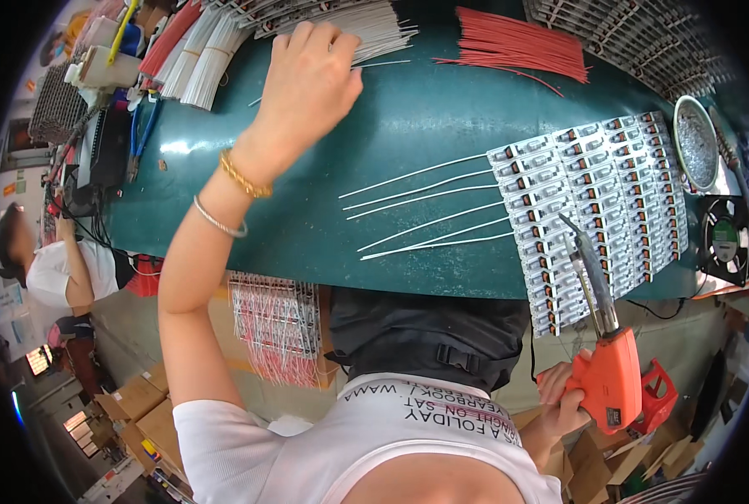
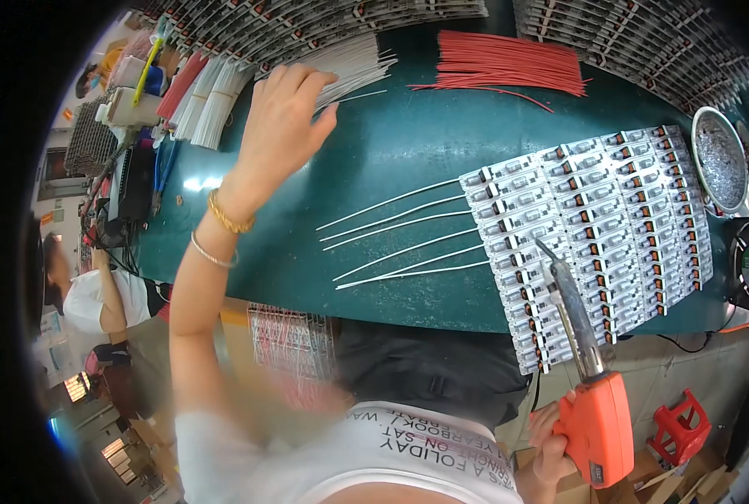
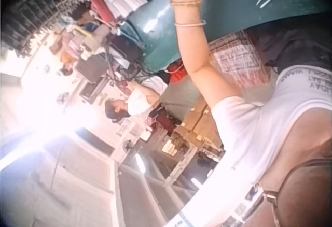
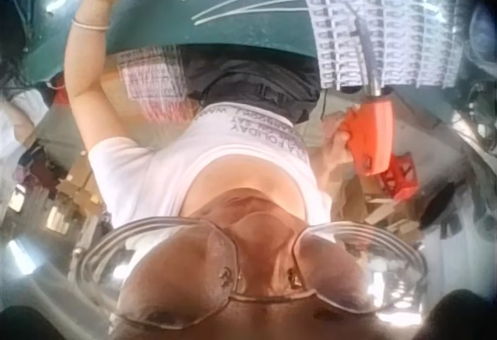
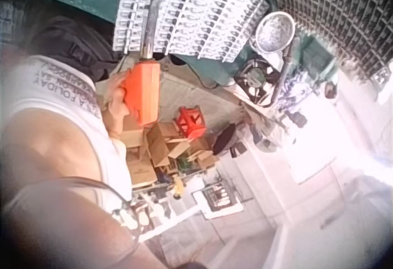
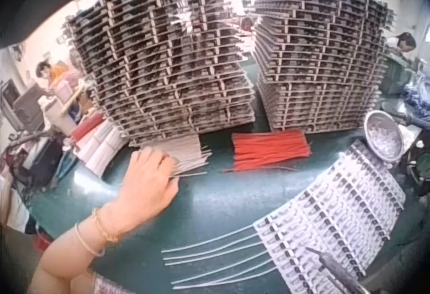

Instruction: The person uses a soldering iron to attach white and red wires to a grid of electronic components on a workbench. They repeatedly pick up individual wires, position them against the component terminals, and apply the soldering iron to secure the connections.

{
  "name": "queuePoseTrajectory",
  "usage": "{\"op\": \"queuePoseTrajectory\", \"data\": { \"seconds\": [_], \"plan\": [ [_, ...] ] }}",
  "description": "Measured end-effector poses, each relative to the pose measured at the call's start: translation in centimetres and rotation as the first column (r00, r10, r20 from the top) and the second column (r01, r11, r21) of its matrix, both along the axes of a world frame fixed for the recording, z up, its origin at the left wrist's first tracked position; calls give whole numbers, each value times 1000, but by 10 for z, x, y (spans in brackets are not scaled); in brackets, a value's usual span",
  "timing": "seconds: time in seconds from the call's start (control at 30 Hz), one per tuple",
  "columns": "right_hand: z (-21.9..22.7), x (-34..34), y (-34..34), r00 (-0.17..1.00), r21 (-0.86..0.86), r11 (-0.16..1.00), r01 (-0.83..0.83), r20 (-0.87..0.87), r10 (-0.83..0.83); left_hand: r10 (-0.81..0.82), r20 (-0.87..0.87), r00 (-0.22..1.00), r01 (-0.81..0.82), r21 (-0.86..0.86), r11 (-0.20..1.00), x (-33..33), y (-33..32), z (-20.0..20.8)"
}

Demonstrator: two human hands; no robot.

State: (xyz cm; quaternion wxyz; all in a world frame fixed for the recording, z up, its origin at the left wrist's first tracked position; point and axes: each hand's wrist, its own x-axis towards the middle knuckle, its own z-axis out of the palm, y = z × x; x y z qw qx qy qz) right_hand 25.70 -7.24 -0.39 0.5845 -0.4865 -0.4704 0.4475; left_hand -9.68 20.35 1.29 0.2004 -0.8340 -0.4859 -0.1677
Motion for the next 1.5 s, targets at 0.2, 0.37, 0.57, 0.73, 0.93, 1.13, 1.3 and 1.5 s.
{"op": "queuePoseTrajectory", "data": {
  "seconds": [0.2, 0.37, 0.57, 0.73, 0.93, 1.13, 1.3, 1.5],
  "plan": [
    [-8, 7, -7, 1000, 2, 1000, 6, -14, -6, -20, -89, 996, 7, -143, 990, -8, 31, -1],
    [-3, 0, -8, 998, -29, 997, 65, 10, -65, 83, 136, 987, -50, -229, 972, -14, 23, 4],
    [-1, -1, 0, 1000, 3, 1000, 4, -11, -4, 72, 274, 959, 6, -275, 961, -7, 25, 25],
    [-5, 2, 0, 1000, 45, 999, -4, 4, 4, -13, 196, 981, 55, -212, 976, 10, 42, 18],
    [-6, 6, -12, 991, -68, 993, 92, -86, -98, 47, -114, 992, -73, -232, 970, 8, 25, 8],
    [-4, 2, -2, 1000, 57, 998, -7, 0, 7, -22, -186, 982, 10, -64, 998, 3, 35, -3],
    [-5, 1, -4, 998, 26, 999, 34, -46, -33, 13, -41, 999, -16, -89, 996, -2, 22, 9],
    [-2, 3, -9, 998, -7, 998, 60, -36, -60, 57, 576, 816, 146, -300, 943, 19, -18, 27]
  ]
}}
